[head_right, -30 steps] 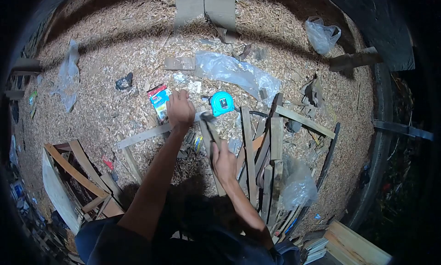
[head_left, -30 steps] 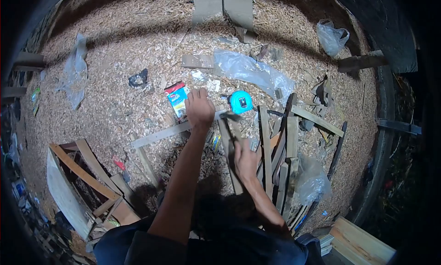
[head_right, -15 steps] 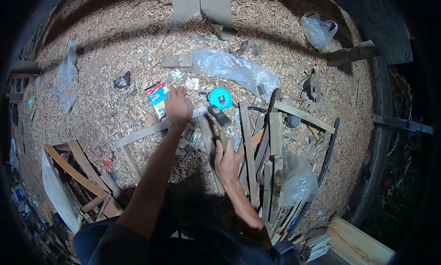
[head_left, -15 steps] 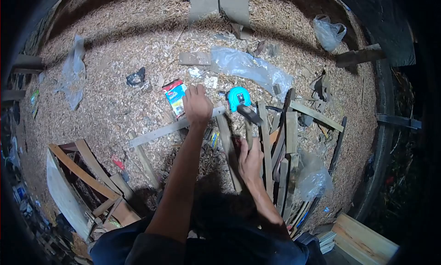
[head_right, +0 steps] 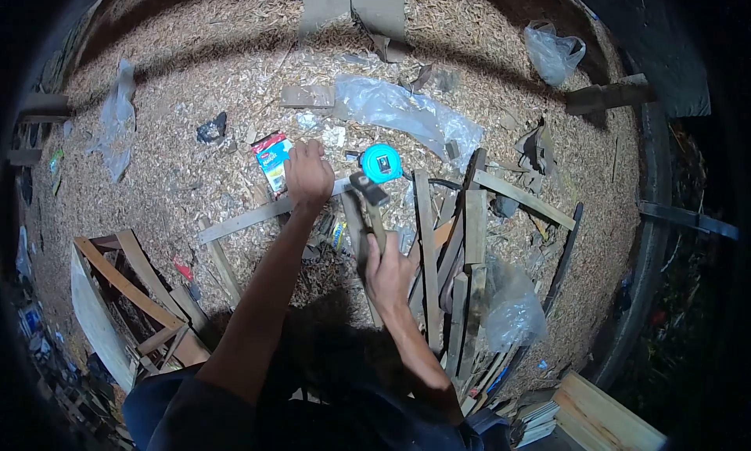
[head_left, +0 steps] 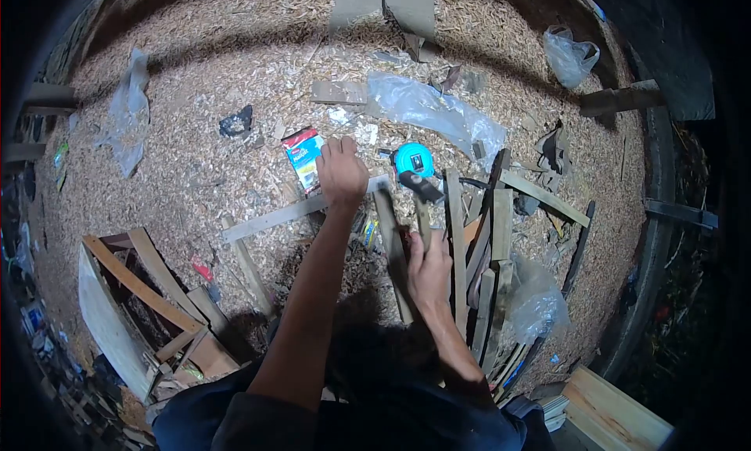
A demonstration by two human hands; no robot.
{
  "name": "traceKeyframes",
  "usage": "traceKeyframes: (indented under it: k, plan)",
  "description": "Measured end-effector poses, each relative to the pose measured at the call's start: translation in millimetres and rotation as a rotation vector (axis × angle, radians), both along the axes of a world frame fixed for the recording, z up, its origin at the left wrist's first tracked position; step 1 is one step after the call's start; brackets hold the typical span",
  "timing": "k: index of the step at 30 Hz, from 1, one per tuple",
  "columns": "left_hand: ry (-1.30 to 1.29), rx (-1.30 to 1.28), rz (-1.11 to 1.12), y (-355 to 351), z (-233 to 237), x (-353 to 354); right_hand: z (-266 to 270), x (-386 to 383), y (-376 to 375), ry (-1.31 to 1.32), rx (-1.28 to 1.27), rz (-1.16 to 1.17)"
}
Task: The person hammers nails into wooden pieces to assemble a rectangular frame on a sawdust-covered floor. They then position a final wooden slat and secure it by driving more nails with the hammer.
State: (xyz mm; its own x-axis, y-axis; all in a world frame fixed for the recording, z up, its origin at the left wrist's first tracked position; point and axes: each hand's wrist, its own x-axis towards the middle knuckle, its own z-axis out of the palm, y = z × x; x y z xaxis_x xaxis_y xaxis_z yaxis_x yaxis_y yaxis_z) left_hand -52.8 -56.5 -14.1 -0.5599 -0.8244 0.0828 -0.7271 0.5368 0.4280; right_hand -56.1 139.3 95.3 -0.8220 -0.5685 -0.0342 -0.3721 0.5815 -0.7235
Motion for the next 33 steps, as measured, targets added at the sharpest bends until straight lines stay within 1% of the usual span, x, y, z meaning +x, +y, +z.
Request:
traceKeyframes:
  k: [2, 3, 4, 6, 7, 8, 10, 11, 12, 14, 15, 16, 18, 21, 22, 23, 24, 26, 28, 29, 30, 32, 33]
  plan:
    - [-0.003, -0.002, 0.001, 1.6, 1.4, 1.1, -27.0, 1.0, 1.8, -0.074, 0.241, 0.103]
    - [-0.005, -0.013, 0.006, -0.1, 2.3, -0.7, -26.5, -1.8, -3.8, 0.007, 0.358, 0.131]
    - [0.001, -0.020, 0.004, -2.1, 2.7, -3.5, -23.4, -5.9, -6.0, 0.014, 0.351, 0.127]
    - [0.002, -0.026, 0.005, 0.2, 1.6, -1.6, -6.6, -7.0, -5.3, -0.056, 0.297, 0.065]
    - [-0.001, -0.024, 0.003, 1.3, 1.2, -0.5, 6.4, -4.8, -6.8, -0.111, 0.157, 0.006]
    - [-0.011, -0.008, 0.004, 1.4, 1.4, -0.1, 1.1, -1.2, -5.2, -0.112, 0.158, 0.007]
    - [-0.016, 0.007, 0.008, 1.2, 2.4, -0.1, -22.2, 5.0, 0.7, 0.089, -0.070, -0.035]
    - [-0.014, 0.006, 0.008, 0.9, 2.4, -0.4, -32.3, 1.2, 3.8, -0.024, 0.284, 0.072]
    - [-0.012, -0.001, 0.008, -1.2, 2.5, -2.0, -33.1, -2.3, 6.8, -0.018, 0.278, 0.072]
    - [-0.023, -0.007, 0.015, -3.4, 0.8, -6.6, -34.7, -10.2, 11.4, -0.002, 0.373, 0.107]
    - [-0.051, 0.004, 0.019, -1.0, -1.2, -3.5, -21.0, -10.5, 10.9, -0.061, 0.297, 0.062]
    - [-0.058, 0.007, 0.017, 0.0, -1.4, -1.0, -6.6, -8.4, 8.1, -0.057, 0.179, -0.003]
    - [-0.036, -0.001, 0.012, -0.5, -0.2, -2.9, 24.0, -10.0, -4.1, 0.020, 0.037, -0.025]
    - [-0.055, -0.024, 0.018, -0.2, -0.6, -2.8, 5.7, -7.2, -7.3, -0.012, 0.003, -0.015]
    - [-0.052, -0.022, 0.016, 1.6, -2.1, -2.0, -4.6, -7.5, -4.9, -0.009, 0.004, -0.017]
    - [-0.052, -0.004, 0.017, 1.3, -2.6, -2.8, -17.4, -10.5, -3.5, 0.005, 0.224, 0.059]
    - [-0.051, 0.010, 0.021, -1.9, 0.4, -5.0, -19.2, -14.0, -8.2, 0.019, 0.440, 0.135]
    - [-0.049, 0.004, 0.020, -3.9, 0.9, -6.1, -17.3, -20.2, -3.2, 0.028, 0.447, 0.170]
    - [-0.056, 0.011, 0.011, -0.4, -1.1, -3.9, 0.6, -18.6, -5.5, -0.022, 0.204, 0.083]
    - [-0.056, -0.006, 0.014, -0.5, -1.9, -4.0, 13.1, -15.1, -10.5, 0.033, 0.044, 0.065]
    - [-0.055, -0.025, 0.017, -0.6, -1.8, -3.8, 5.4, -12.5, -10.3, 0.032, 0.045, 0.067]
    - [-0.055, -0.021, 0.012, -0.9, -3.0, -2.5, -21.7, -9.7, -3.7, -0.098, 0.314, 0.104]
    - [-0.055, -0.021, 0.009, -2.1, -1.7, -4.5, -21.5, -10.7, -6.7, 0.016, 0.363, 0.137]
